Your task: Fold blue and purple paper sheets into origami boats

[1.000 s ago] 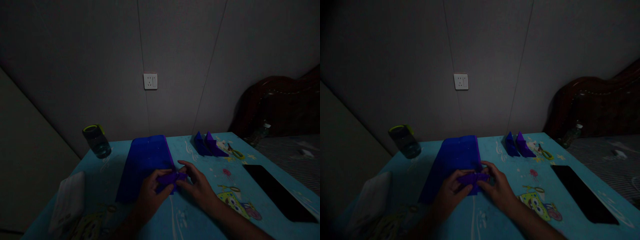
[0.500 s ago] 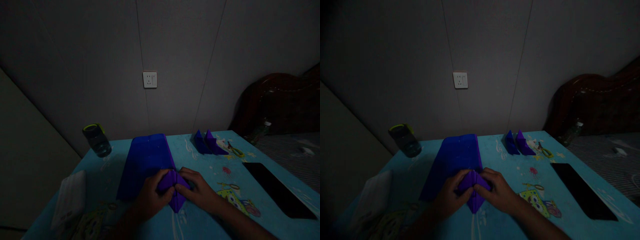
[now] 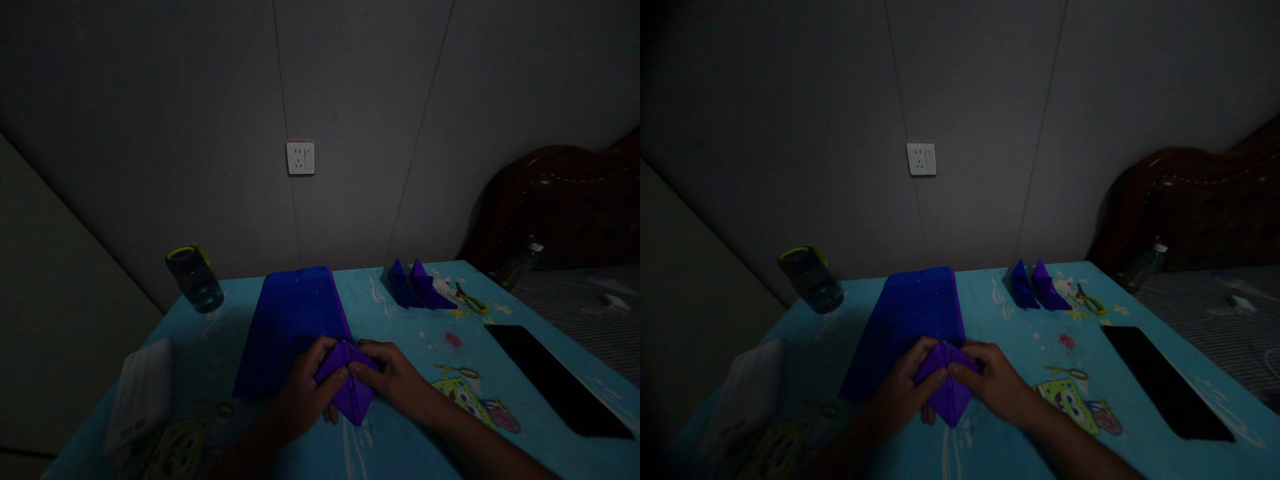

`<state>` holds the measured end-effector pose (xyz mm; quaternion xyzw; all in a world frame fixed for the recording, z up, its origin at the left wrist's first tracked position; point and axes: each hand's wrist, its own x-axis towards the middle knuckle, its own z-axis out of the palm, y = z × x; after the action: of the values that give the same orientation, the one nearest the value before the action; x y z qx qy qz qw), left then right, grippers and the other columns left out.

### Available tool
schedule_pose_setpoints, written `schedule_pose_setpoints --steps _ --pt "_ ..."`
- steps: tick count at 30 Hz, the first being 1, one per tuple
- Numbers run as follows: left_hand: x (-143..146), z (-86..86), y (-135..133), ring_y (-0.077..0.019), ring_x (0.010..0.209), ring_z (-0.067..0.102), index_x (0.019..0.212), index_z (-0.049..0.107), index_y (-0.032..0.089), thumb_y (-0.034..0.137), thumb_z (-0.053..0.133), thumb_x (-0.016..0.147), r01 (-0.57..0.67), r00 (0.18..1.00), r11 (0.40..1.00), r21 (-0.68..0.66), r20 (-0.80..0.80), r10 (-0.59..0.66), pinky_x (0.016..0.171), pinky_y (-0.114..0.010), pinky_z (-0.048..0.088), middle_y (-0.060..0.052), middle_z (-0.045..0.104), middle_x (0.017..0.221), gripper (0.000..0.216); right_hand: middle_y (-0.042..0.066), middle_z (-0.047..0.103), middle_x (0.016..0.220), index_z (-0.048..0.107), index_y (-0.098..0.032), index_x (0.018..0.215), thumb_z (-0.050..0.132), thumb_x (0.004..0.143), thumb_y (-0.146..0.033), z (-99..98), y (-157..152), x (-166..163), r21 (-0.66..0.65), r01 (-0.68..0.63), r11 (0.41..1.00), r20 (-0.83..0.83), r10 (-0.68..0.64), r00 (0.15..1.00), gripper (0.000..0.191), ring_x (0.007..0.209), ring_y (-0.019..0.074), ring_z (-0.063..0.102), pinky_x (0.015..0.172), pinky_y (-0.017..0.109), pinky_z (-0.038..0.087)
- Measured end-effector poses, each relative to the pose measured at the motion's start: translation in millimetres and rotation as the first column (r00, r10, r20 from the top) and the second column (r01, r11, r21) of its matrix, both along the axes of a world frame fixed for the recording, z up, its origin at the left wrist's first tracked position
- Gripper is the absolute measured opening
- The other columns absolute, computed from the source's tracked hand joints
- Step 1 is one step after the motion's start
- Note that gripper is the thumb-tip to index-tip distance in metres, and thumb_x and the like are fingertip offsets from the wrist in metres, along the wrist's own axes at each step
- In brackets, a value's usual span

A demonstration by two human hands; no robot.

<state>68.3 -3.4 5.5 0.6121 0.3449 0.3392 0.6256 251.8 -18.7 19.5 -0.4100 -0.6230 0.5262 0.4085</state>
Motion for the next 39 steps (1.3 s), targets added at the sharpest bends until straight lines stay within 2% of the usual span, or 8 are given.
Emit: schedule_pose_setpoints --steps 6,9,14,17,23,28,32,39 --pt "0 -1.5 -3 -0.0085 0.043 0.056 0.105 0.043 0.022 0.045 0.054 0.090 0.055 0.998 0.999 0.004 0.026 -0.055 0.039 -0.018 0.045 0.005 0.057 0.069 0.029 0.000 0.062 0.068 0.067 -0.014 0.081 0.068 0.079 -0.052 2.7 -1 1 -0.142 -0.016 0.990 -0.075 0.005 0.997 0.038 0.058 0.0135 0.056 0.058 0.027 0.046" --pt "-1 -0.4 -2 -0.0101 0.051 0.058 0.104 0.045 0.023 0.041 0.053 0.090 0.017 1.000 0.998 0.061 -0.026 -0.016 0.046 -0.021 0.048 0.003 0.057 0.078 0.025 -0.001 0.061 0.069 0.066 -0.014 0.081 0.068 0.080 -0.051 2.6 0 0 -0.101 0.044 0.994 -0.035 -0.048 0.998 0.037 0.060 0.0132 0.055 0.057 0.025 0.044" --pt "-2 0.7 0 -0.0160 0.083 0.057 0.104 0.050 0.021 0.028 0.054 0.087 -0.114 0.986 0.955 0.274 -0.085 0.142 0.075 -0.027 0.047 0.000 0.057 0.090 0.019 -0.002 0.056 0.072 0.063 -0.016 0.080 0.063 0.084 -0.048 1.8 0 -3 0.063 0.140 0.988 0.053 -0.143 0.988 0.032 0.066 0.0135 0.052 0.062 0.025 0.043" --pt "-2 2.0 0 -0.0164 0.083 0.055 0.104 0.050 0.022 0.028 0.053 0.087 -0.156 0.981 0.947 0.279 -0.072 0.183 0.076 -0.027 0.045 0.001 0.056 0.089 0.019 -0.003 0.051 0.069 0.057 -0.018 0.075 0.059 0.086 -0.048 1.1 1 -2 0.150 0.194 0.969 0.072 -0.207 0.976 0.032 0.064 0.0131 0.048 0.060 0.024 0.042" --pt "-5 1.3 6 -0.0179 0.090 0.060 0.104 0.048 0.022 0.033 0.052 0.088 -0.334 0.940 0.932 0.141 0.128 0.317 0.082 -0.030 0.046 -0.004 0.063 0.099 0.020 0.000 0.053 0.075 0.055 -0.020 0.086 0.058 0.087 -0.052 -5.7 3 5 0.186 0.334 0.924 -0.041 -0.332 0.942 0.032 0.064 0.0143 0.049 0.056 0.024 0.041" --pt "-4 -0.4 14 -0.0184 0.087 0.066 0.106 0.042 0.025 0.039 0.060 0.083 -0.446 0.805 0.889 -0.104 0.387 0.450 0.072 -0.030 0.051 -0.006 0.066 0.108 0.033 0.004 0.059 0.087 0.056 -0.021 0.089 0.060 0.087 -0.047 -7.4 6 10 0.211 0.443 0.872 -0.103 -0.430 0.897 0.027 0.075 0.0172 0.054 0.065 0.027 0.045" --pt "-4 0.0 20 -0.0214 0.091 0.068 0.105 0.040 0.026 0.038 0.066 0.079 -0.472 0.698 0.865 -0.171 0.527 0.485 0.074 -0.034 0.054 -0.006 0.068 0.107 0.038 0.002 0.058 0.081 0.059 -0.021 0.097 0.062 0.085 -0.048 -6.3 7 13 0.207 0.480 0.853 -0.063 -0.478 0.876 0.030 0.072 0.0174 0.053 0.063 0.028 0.044" --pt "-7 5.0 19 -0.0188 0.080 0.072 0.101 0.041 0.026 0.039 0.069 0.079 -0.532 0.653 0.826 -0.189 0.529 0.542 0.064 -0.027 0.054 -0.003 0.073 0.093 0.039 -0.003 0.052 0.066 0.061 -0.020 0.088 0.066 0.083 -0.047 -11.0 8 15 0.172 0.505 0.846 -0.091 -0.497 0.863 0.028 0.058 0.0134 0.047 0.053 0.025 0.038"
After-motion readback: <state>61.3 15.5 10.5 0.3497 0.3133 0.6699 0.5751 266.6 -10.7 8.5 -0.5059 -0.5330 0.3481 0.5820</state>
